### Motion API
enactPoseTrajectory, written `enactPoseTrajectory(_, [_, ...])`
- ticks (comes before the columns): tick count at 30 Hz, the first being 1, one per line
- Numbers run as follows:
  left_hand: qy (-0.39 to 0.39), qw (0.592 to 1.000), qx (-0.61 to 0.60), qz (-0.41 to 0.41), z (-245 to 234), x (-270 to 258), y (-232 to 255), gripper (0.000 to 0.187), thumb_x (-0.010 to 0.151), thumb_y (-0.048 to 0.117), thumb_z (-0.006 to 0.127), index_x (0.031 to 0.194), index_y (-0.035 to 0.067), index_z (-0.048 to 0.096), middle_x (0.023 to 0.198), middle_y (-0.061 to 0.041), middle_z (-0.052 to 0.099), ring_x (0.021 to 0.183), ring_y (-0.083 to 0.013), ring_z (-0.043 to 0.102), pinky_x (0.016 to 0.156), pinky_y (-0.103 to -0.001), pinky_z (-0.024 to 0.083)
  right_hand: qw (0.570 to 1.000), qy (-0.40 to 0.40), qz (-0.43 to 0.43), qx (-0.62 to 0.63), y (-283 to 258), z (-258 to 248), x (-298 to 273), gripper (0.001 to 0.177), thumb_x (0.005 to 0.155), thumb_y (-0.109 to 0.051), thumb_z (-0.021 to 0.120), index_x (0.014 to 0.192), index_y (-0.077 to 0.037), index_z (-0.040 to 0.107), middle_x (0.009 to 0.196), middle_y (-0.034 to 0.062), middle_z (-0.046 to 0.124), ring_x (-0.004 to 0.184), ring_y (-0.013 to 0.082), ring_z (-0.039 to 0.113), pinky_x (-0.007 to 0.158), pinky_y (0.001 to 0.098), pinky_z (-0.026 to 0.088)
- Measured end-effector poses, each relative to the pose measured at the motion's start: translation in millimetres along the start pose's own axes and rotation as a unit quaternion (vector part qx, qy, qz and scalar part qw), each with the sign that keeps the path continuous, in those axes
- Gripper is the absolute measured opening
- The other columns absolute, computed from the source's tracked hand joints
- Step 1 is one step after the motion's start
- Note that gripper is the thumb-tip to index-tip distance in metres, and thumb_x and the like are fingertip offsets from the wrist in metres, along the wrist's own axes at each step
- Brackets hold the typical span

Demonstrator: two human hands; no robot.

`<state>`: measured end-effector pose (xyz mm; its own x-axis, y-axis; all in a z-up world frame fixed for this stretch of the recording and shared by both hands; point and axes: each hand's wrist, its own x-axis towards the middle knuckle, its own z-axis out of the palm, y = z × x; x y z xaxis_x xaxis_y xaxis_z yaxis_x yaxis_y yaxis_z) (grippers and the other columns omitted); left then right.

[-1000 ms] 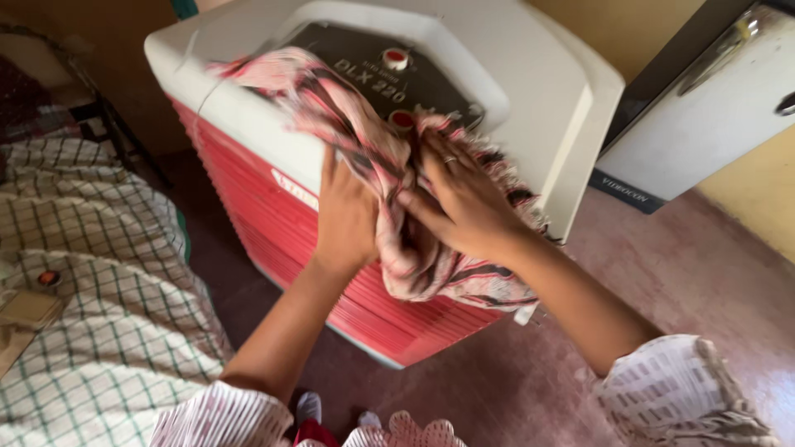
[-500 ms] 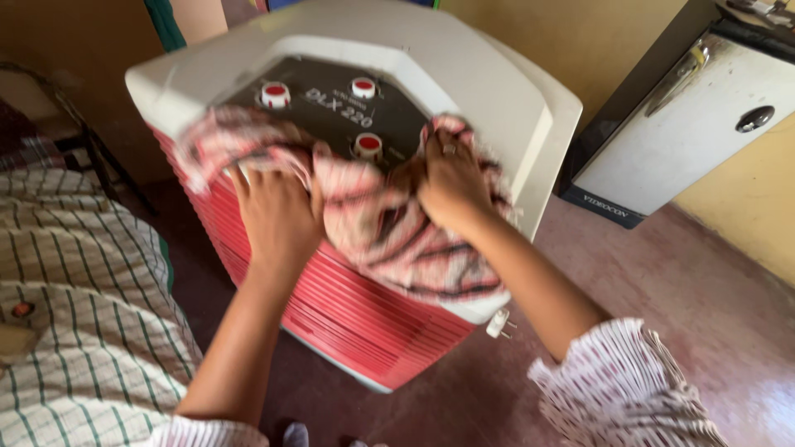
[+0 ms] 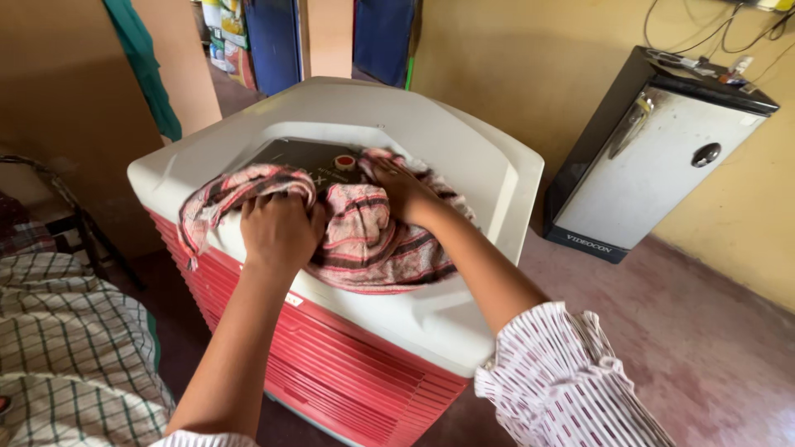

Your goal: The person wipes the top control panel and front grill slats of an air cooler using a cloth.

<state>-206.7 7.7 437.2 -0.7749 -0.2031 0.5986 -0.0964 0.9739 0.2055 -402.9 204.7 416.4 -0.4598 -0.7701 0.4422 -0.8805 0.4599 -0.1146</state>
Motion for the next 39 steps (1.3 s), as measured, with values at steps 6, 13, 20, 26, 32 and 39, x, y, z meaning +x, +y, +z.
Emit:
enactPoseTrajectory(6, [0.141,0.985,0.074,0.068,-12,-45,9,0.040,0.091,0.039,0.060,0.096,0.003,0.076,0.099,-0.020,0.074,0.103,-0.0384,0.066,0.102,-0.051,0.045,0.961,-0.080,0.119,-0.235,-58,-15,-60,0.047,0.103,-0.022,0.035,0.142,0.002,0.047,0.152,0.0333,0.045,0.141,0.0449,0.044,0.119,0.0481,0.032])
enactPoseTrajectory(13, [-0.152,0.974,0.162,-0.055,-11,-44,22,0.047,0.102,0.042,0.045,0.105,0.006,0.076,0.118,-0.019,0.071,0.121,-0.0390,0.061,0.108,-0.052,0.041,0.982,-0.019,0.160,-0.101,-61,-18,-44,0.062,0.105,-0.034,0.036,0.144,0.014,0.037,0.151,0.0385,0.036,0.141,0.0535,0.034,0.116,0.0568,0.023])
enactPoseTrajectory(20, [-0.133,0.975,0.088,-0.154,10,21,-28,0.069,0.101,0.054,0.035,0.120,-0.001,0.072,0.136,-0.027,0.061,0.132,-0.0458,0.049,0.112,-0.057,0.030,0.994,-0.032,0.082,-0.059,-9,10,33,0.053,0.107,-0.032,0.038,0.139,0.010,0.047,0.148,0.0331,0.044,0.144,0.0429,0.037,0.119,0.0498,0.026])
enactPoseTrajectory(26, [-0.080,0.982,0.107,-0.134,17,34,-43,0.072,0.097,0.057,0.036,0.121,-0.001,0.071,0.135,-0.027,0.061,0.135,-0.0451,0.048,0.117,-0.055,0.026,0.996,-0.035,0.076,-0.025,-6,10,69,0.057,0.106,-0.034,0.036,0.142,0.009,0.045,0.151,0.0318,0.042,0.145,0.0409,0.036,0.119,0.0469,0.026])
enactPoseTrajectory(32, [-0.109,0.972,0.143,-0.151,-4,-1,-18,0.072,0.100,0.054,0.033,0.120,-0.004,0.070,0.127,-0.029,0.065,0.132,-0.0476,0.050,0.115,-0.055,0.029,0.994,0.011,0.102,-0.042,-14,21,42,0.061,0.106,-0.037,0.033,0.145,0.009,0.044,0.154,0.0304,0.040,0.146,0.0390,0.035,0.119,0.0441,0.025])
enactPoseTrajectory(39, [-0.114,0.974,0.114,-0.161,-27,-22,-10,0.075,0.099,0.057,0.035,0.100,-0.004,0.077,0.109,-0.027,0.072,0.119,-0.0432,0.059,0.114,-0.054,0.032,0.991,0.049,0.117,-0.039,-9,17,39,0.058,0.110,-0.036,0.032,0.145,0.006,0.049,0.146,0.0305,0.052,0.138,0.0436,0.046,0.119,0.0483,0.031])
